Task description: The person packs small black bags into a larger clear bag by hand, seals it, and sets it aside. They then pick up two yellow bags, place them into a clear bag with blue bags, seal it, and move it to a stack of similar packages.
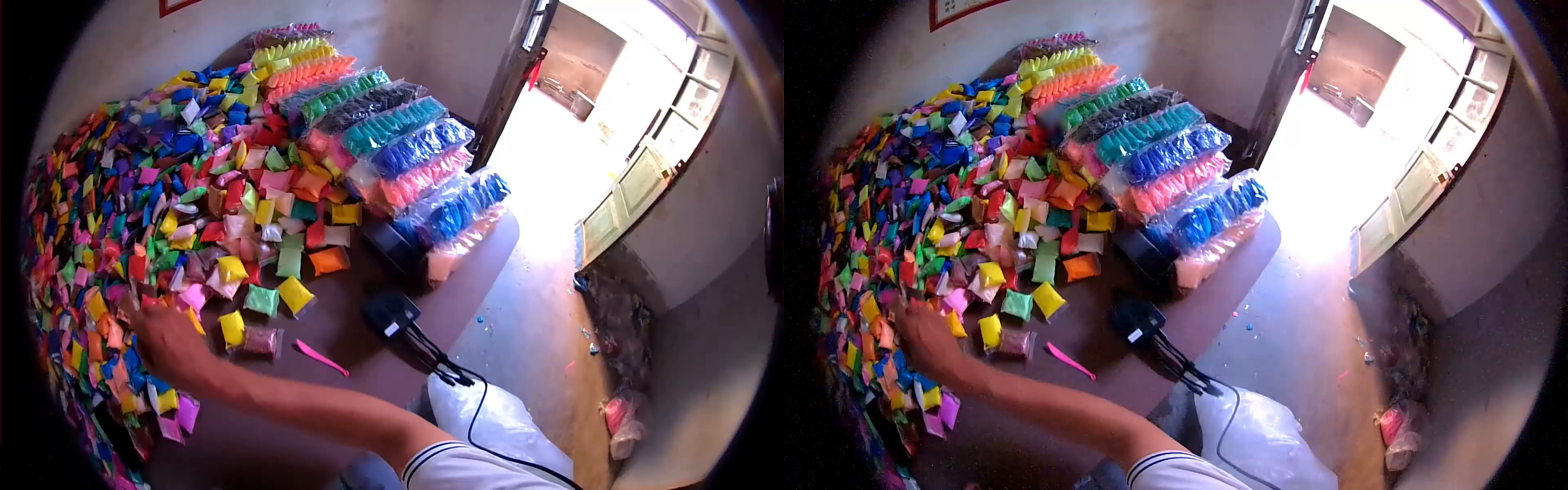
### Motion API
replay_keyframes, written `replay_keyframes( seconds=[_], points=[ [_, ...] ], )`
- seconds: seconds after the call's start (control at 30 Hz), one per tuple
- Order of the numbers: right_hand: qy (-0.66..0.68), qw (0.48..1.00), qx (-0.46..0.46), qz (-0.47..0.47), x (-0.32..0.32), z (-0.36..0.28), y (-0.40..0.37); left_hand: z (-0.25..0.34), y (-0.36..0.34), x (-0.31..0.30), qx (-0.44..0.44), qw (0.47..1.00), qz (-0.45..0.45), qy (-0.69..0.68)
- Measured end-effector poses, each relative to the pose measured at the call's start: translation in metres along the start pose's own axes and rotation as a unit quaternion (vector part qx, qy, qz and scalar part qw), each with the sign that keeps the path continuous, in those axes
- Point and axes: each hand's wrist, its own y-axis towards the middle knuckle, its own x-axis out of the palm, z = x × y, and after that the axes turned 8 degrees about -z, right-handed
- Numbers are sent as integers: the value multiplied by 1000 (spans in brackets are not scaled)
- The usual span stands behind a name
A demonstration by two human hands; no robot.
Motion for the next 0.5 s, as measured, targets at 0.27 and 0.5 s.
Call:
replay_keyframes(
  seconds=[0.27, 0.5],
  points=[
    [-34, 972, 110, -206, 45, -7, -168, -16, -8, 27, 15, 985, 67, -157],
    [-89, 971, 122, -187, 40, -20, -186, -33, -10, 62, 59, 966, 159, -197]
  ],
)
